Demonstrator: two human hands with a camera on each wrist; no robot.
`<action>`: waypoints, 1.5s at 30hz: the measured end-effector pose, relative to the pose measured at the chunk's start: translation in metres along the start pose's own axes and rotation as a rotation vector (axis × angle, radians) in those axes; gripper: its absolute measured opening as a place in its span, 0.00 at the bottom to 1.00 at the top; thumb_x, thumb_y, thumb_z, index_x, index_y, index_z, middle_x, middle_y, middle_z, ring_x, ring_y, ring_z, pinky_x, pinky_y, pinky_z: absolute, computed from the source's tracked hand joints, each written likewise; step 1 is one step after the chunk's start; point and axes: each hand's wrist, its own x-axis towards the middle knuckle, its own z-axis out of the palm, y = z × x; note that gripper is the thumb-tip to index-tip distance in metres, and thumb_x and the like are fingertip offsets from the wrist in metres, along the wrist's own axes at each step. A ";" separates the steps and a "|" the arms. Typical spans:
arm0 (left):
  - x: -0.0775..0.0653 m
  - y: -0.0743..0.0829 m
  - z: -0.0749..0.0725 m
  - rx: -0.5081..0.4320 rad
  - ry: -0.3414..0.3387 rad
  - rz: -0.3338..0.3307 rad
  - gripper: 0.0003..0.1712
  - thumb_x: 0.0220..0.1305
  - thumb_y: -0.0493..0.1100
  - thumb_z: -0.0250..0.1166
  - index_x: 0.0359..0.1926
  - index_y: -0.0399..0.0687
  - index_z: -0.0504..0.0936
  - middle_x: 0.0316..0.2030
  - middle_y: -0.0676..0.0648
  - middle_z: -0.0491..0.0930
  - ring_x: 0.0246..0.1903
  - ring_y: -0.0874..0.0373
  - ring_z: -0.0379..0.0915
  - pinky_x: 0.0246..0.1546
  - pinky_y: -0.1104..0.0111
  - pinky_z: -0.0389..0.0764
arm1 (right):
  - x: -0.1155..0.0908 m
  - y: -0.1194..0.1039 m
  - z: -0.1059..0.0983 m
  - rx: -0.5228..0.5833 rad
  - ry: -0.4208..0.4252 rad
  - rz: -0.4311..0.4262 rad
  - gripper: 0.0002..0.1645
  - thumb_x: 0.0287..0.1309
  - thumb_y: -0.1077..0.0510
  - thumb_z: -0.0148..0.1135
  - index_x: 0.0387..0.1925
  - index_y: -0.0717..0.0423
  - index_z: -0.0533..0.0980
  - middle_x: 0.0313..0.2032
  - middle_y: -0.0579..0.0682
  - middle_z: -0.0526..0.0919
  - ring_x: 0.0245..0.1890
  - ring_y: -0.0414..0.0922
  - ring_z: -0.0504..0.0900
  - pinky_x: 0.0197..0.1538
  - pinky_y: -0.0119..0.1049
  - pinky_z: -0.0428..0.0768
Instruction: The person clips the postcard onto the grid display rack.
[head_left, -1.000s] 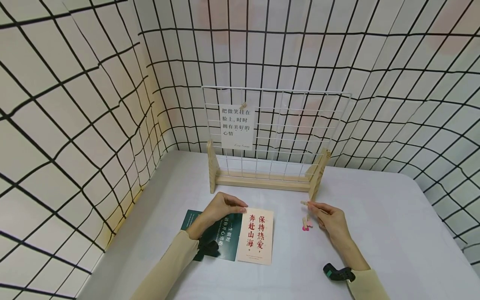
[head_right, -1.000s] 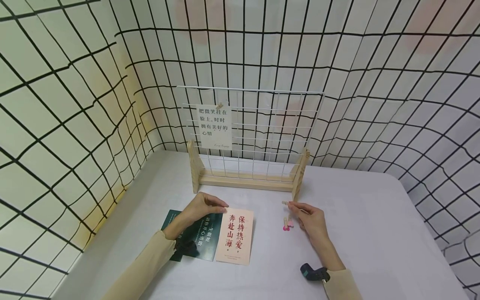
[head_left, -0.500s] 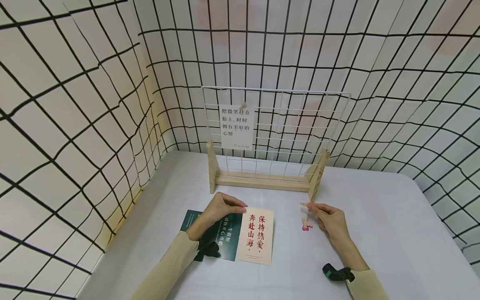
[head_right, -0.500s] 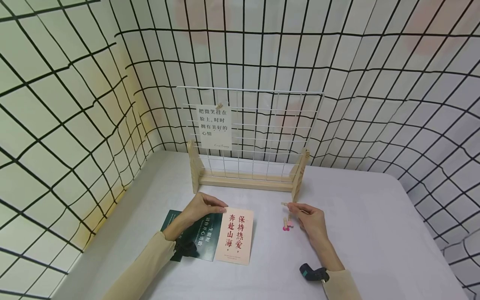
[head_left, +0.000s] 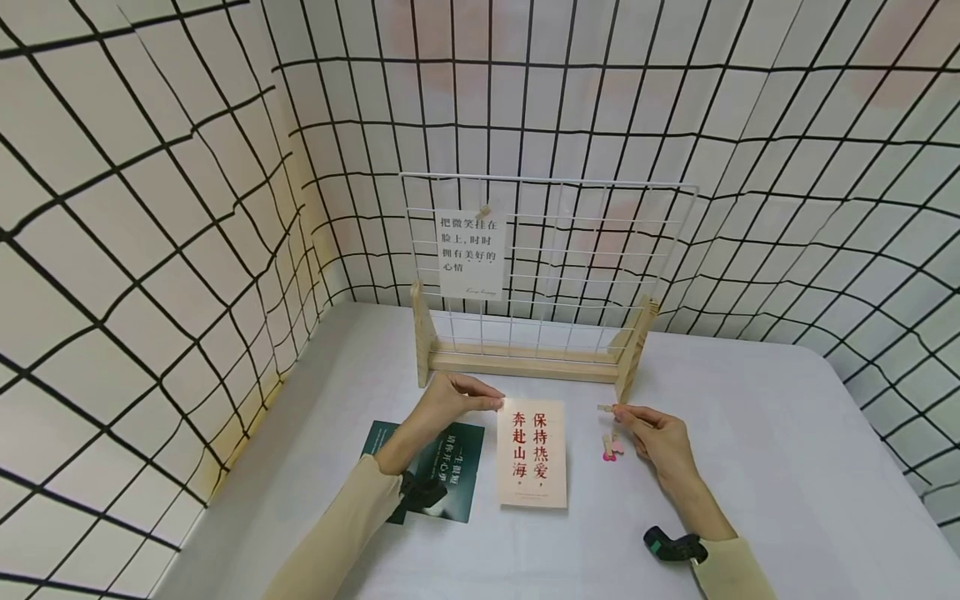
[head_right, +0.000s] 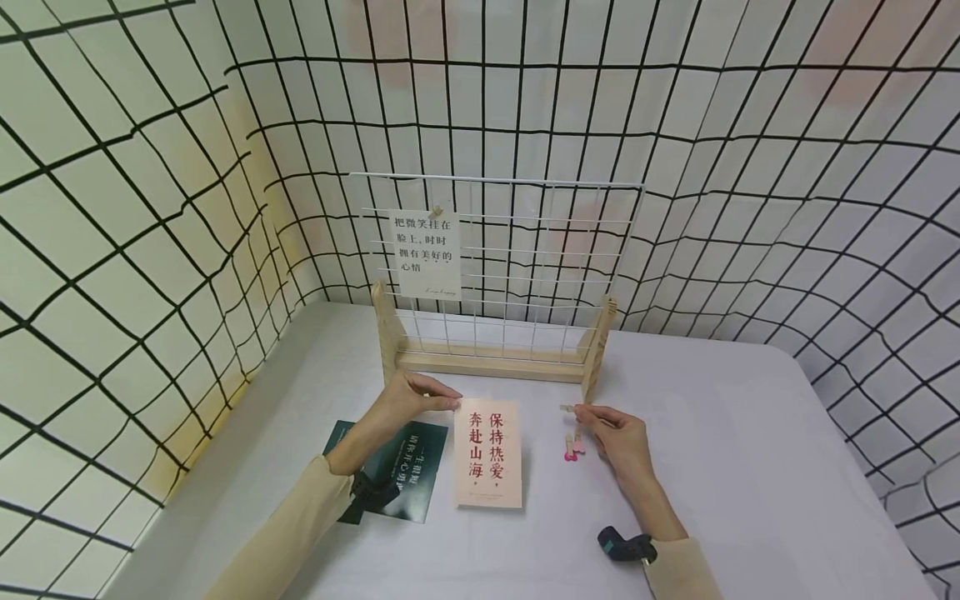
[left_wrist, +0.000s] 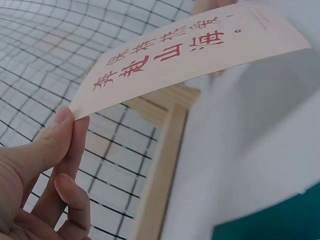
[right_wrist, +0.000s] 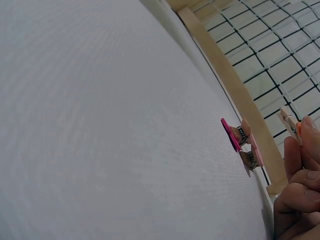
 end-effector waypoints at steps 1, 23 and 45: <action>0.001 0.004 0.000 0.004 0.008 0.006 0.10 0.59 0.37 0.77 0.42 0.38 0.92 0.41 0.42 0.92 0.37 0.58 0.82 0.44 0.61 0.80 | 0.000 0.000 0.000 -0.003 0.001 0.001 0.11 0.64 0.52 0.72 0.44 0.52 0.88 0.29 0.35 0.89 0.15 0.33 0.63 0.19 0.27 0.62; 0.057 0.124 -0.007 0.077 0.116 0.278 0.08 0.59 0.38 0.77 0.40 0.42 0.93 0.39 0.45 0.92 0.37 0.60 0.82 0.40 0.71 0.78 | 0.001 0.003 0.000 0.062 -0.007 -0.028 0.09 0.66 0.57 0.70 0.32 0.39 0.89 0.28 0.32 0.90 0.15 0.32 0.62 0.19 0.30 0.59; 0.100 0.179 -0.001 0.038 0.191 0.387 0.06 0.60 0.35 0.76 0.39 0.37 0.92 0.41 0.41 0.91 0.32 0.66 0.84 0.33 0.76 0.75 | 0.001 0.005 0.000 0.025 -0.016 -0.066 0.07 0.64 0.59 0.71 0.40 0.58 0.89 0.29 0.33 0.91 0.14 0.33 0.61 0.18 0.34 0.57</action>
